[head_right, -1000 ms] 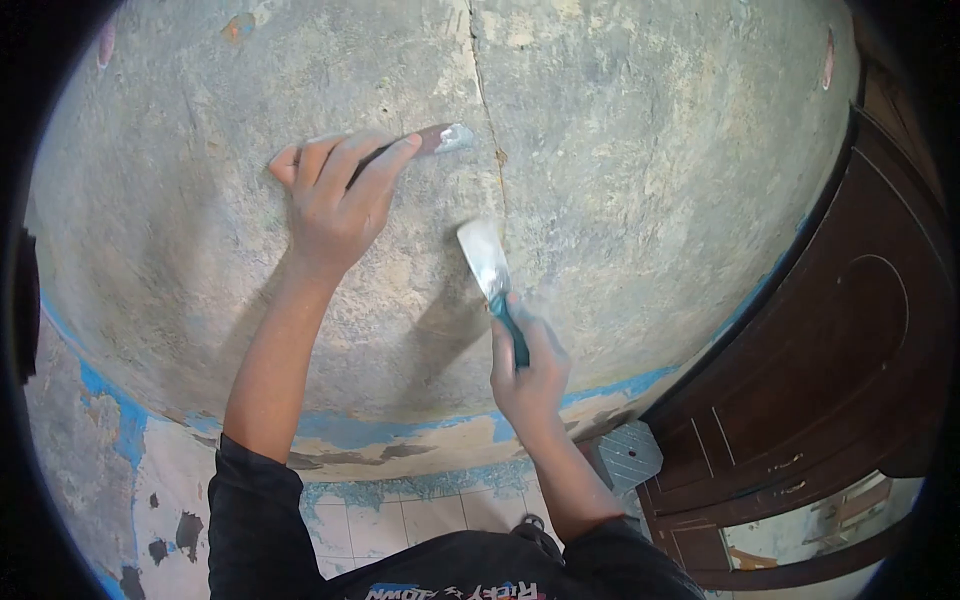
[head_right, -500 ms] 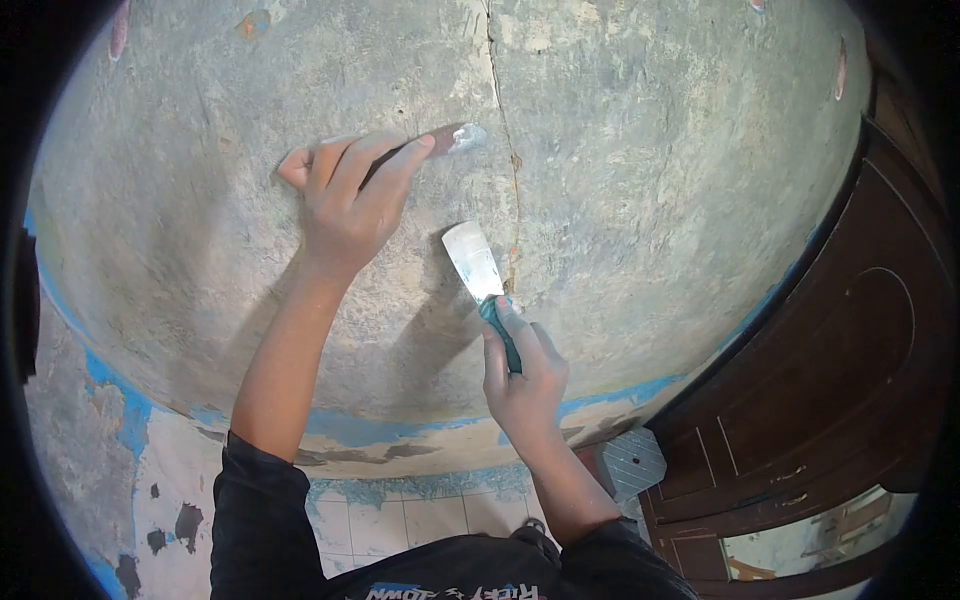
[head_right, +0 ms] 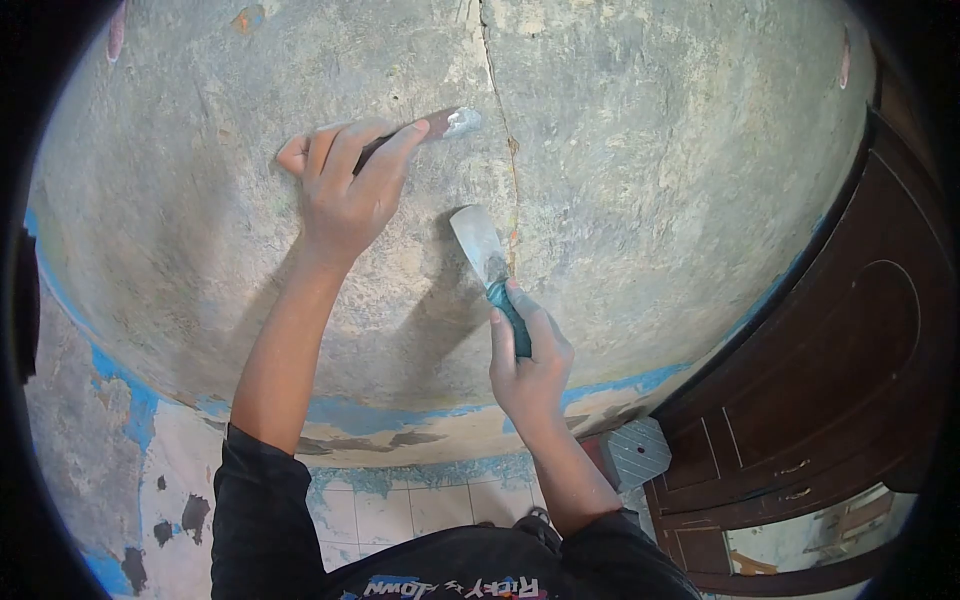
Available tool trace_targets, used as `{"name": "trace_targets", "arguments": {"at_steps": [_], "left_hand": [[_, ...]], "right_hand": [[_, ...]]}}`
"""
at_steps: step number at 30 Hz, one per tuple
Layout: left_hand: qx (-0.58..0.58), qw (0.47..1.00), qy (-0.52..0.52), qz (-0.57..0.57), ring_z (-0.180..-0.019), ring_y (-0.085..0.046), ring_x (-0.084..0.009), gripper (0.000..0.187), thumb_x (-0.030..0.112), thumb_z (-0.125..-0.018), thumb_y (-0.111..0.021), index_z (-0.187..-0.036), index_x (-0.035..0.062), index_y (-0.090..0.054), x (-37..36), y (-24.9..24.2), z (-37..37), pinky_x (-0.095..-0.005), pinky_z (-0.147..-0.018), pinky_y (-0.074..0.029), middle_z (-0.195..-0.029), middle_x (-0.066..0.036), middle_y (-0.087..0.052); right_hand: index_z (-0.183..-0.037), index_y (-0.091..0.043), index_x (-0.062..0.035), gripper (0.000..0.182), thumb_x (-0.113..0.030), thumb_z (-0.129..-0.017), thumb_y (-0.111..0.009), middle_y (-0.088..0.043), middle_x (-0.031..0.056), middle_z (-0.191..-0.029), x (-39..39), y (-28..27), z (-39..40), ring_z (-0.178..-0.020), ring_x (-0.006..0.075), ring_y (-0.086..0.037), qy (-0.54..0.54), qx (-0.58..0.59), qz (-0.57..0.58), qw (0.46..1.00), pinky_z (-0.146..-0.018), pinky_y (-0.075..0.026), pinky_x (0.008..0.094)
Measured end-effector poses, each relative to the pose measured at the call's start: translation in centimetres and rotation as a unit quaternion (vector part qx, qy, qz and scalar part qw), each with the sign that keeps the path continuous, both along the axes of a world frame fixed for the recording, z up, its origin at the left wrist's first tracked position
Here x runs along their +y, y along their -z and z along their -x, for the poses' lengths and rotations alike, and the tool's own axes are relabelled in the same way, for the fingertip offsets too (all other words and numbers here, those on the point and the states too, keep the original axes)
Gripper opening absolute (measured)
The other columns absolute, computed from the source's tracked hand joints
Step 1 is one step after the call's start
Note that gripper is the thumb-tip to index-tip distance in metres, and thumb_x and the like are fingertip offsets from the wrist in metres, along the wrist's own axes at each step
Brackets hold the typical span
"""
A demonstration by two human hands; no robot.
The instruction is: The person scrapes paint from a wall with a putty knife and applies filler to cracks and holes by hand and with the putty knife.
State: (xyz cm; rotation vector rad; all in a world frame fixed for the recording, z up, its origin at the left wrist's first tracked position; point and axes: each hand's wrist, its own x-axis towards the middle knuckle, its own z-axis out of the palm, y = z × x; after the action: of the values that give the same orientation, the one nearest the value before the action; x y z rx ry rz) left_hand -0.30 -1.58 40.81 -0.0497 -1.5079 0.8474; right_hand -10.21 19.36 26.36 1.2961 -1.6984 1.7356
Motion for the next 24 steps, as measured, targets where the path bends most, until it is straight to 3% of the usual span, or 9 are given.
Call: {"name": "trace_targets", "arguments": {"at_steps": [5,8,20,23,24], "left_hand": [[-0.005,1.0,0.006,-0.001,-0.082,-0.05,-0.0108,0.029,0.012,-0.085,-0.076,-0.111,0.0257,-0.076,0.2,-0.2,0.0,-0.0347,-0.086,-0.025,-0.096,0.008,-0.063],[0.001,1.0,-0.002,-0.009,-0.085,-0.052,-0.0098,0.031,0.018,-0.086,-0.078,-0.114,0.0282,-0.073,0.1,0.1,0.1,-0.0361,-0.085,-0.025,-0.098,0.009,-0.064],[-0.004,1.0,-0.001,-0.009,-0.086,-0.052,-0.0093,0.033,0.018,-0.085,-0.079,-0.116,0.0274,-0.073,-0.1,0.1,0.1,-0.0363,-0.085,-0.025,-0.098,0.009,-0.065],[-0.004,1.0,-0.002,0.001,-0.083,-0.05,-0.0118,0.037,0.009,-0.08,-0.077,-0.114,0.0256,-0.076,0.2,-0.1,0.0,-0.0344,-0.086,-0.026,-0.096,0.008,-0.064],[-0.006,1.0,-0.006,-0.003,-0.084,-0.051,-0.0111,0.035,0.012,-0.082,-0.078,-0.114,0.0262,-0.075,0.2,0.0,0.0,-0.0352,-0.086,-0.025,-0.097,0.008,-0.064]], "right_hand": [[-0.121,-0.066,0.005,0.03,-0.001,-0.091,-0.069,-0.071,0.0225,-0.091,0.7,3.5,0.7,-0.074,0.0314,-0.071,0.032,0.009,-0.01,0.999,-0.066,-0.054,0.0345],[-0.121,-0.066,0.0047,0.03,-0.001,-0.091,-0.069,-0.071,0.0217,-0.091,0.7,4.8,0.9,-0.075,0.0314,-0.071,0.035,-0.009,0.009,0.999,-0.066,-0.054,0.0347],[-0.119,-0.066,0.0042,0.028,-0.002,-0.092,-0.068,-0.072,0.0238,-0.099,0.9,4.4,1.1,-0.083,0.0332,-0.073,0.026,-0.028,0.004,0.999,-0.072,-0.056,0.0363],[-0.119,-0.066,0.0044,0.028,-0.003,-0.092,-0.068,-0.072,0.0243,-0.099,0.6,3.2,1.4,-0.083,0.0333,-0.074,0.022,-0.019,0.015,0.999,-0.072,-0.056,0.0366],[-0.119,-0.067,0.0045,0.028,-0.003,-0.092,-0.068,-0.072,0.0243,-0.099,0.5,2.5,1.5,-0.082,0.0332,-0.074,0.023,-0.013,0.022,0.999,-0.071,-0.056,0.0367]]}}
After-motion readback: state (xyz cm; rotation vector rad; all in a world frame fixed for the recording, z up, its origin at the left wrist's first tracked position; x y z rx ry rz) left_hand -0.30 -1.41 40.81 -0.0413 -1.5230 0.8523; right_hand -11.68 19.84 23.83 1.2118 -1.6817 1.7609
